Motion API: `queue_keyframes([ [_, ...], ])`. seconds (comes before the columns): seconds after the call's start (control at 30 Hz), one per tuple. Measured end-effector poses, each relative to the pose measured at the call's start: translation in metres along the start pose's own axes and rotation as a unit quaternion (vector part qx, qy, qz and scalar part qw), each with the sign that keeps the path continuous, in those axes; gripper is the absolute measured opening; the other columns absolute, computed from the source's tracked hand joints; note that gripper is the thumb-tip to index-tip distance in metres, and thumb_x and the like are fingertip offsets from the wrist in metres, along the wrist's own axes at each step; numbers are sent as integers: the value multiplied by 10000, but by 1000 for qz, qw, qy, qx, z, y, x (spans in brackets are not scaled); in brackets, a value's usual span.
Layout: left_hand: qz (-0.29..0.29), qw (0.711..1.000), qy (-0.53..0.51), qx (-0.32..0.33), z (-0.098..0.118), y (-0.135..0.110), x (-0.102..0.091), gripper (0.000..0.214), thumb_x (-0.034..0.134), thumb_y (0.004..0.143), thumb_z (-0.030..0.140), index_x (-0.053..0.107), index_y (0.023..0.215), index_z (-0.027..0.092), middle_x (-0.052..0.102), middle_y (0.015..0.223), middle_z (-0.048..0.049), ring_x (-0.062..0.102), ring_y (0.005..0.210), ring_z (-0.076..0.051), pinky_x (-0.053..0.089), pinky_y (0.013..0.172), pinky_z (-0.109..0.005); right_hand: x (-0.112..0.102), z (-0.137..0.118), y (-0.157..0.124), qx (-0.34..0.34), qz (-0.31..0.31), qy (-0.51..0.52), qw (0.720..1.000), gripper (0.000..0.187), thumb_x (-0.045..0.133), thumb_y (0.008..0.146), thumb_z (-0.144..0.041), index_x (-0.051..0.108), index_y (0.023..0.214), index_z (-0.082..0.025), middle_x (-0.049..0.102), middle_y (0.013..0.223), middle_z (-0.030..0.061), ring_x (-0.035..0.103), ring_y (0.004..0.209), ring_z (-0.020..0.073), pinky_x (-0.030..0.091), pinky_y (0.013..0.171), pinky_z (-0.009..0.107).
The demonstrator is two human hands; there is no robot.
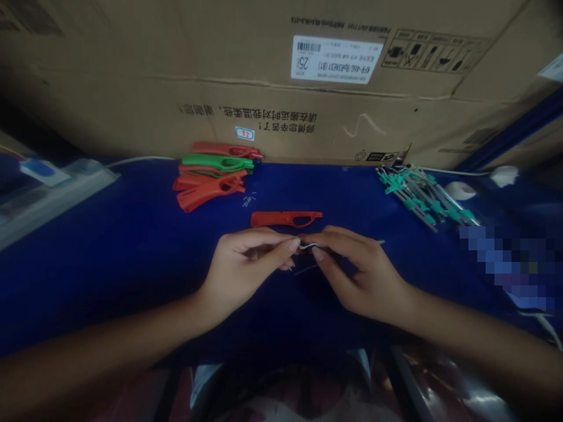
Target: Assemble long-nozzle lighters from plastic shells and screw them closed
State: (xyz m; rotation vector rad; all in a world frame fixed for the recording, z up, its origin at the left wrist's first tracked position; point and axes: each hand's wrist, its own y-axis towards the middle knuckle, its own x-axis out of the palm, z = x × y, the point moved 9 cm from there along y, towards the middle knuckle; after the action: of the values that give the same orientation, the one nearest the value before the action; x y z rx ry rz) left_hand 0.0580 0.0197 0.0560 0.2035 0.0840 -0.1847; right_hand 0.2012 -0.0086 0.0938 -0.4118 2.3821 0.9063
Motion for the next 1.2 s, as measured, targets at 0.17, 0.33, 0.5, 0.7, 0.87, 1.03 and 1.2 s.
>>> queue_keyframes([
  [0.17,-5,1000,-16,-11,-3,0,0,44,765,831,165,802,834,188,753,675,17,699,586,-96,590,599,-159,-3,-1,-2,-29,20,-24,999,188,591,937,-77,702,1079,-131,703,894,60,656,790,111,529,726,226],
  [0.33,-11,999,-29,-20,-8,0,1,51,766,829,165,802,856,190,753,678,18,702,591,-94,593,612,-159,0,-1,0,-33,13,-40,999,153,612,932,-95,710,1040,-143,718,869,45,655,736,103,528,684,218],
  [0.5,-14,999,-33,-23,-6,0,3,45,770,820,157,800,843,182,759,680,18,707,593,-88,595,619,-144,-2,-2,1,-35,17,-38,999,146,617,924,-89,719,1012,-145,709,828,29,639,698,92,523,654,202],
  [0.7,-7,999,-39,-25,-5,-2,2,55,784,803,170,798,857,171,766,707,4,715,605,-108,613,616,-174,1,-3,0,-31,1,-26,999,210,581,920,-79,722,1051,-163,700,836,38,629,692,109,518,637,228],
  [0.87,-16,997,-61,-33,-8,-2,4,56,789,800,188,798,853,170,774,743,-12,721,628,-127,625,617,-202,2,-3,1,-16,-10,-5,1000,138,638,899,-131,709,1018,-132,666,778,33,592,645,109,501,599,230],
  [1.03,-18,997,-59,-44,-10,-2,4,75,795,792,177,800,866,164,773,739,-14,723,622,-129,627,622,-203,2,0,2,-9,-1,-26,1000,116,596,944,-134,709,968,-144,681,788,37,599,649,105,493,603,225],
  [1.2,-26,998,-23,-43,-7,0,6,57,767,826,186,800,785,164,759,676,-13,714,601,-127,616,631,-198,1,1,2,-5,3,-42,999,111,608,934,-126,710,974,-145,677,774,30,583,624,100,500,606,224],
])
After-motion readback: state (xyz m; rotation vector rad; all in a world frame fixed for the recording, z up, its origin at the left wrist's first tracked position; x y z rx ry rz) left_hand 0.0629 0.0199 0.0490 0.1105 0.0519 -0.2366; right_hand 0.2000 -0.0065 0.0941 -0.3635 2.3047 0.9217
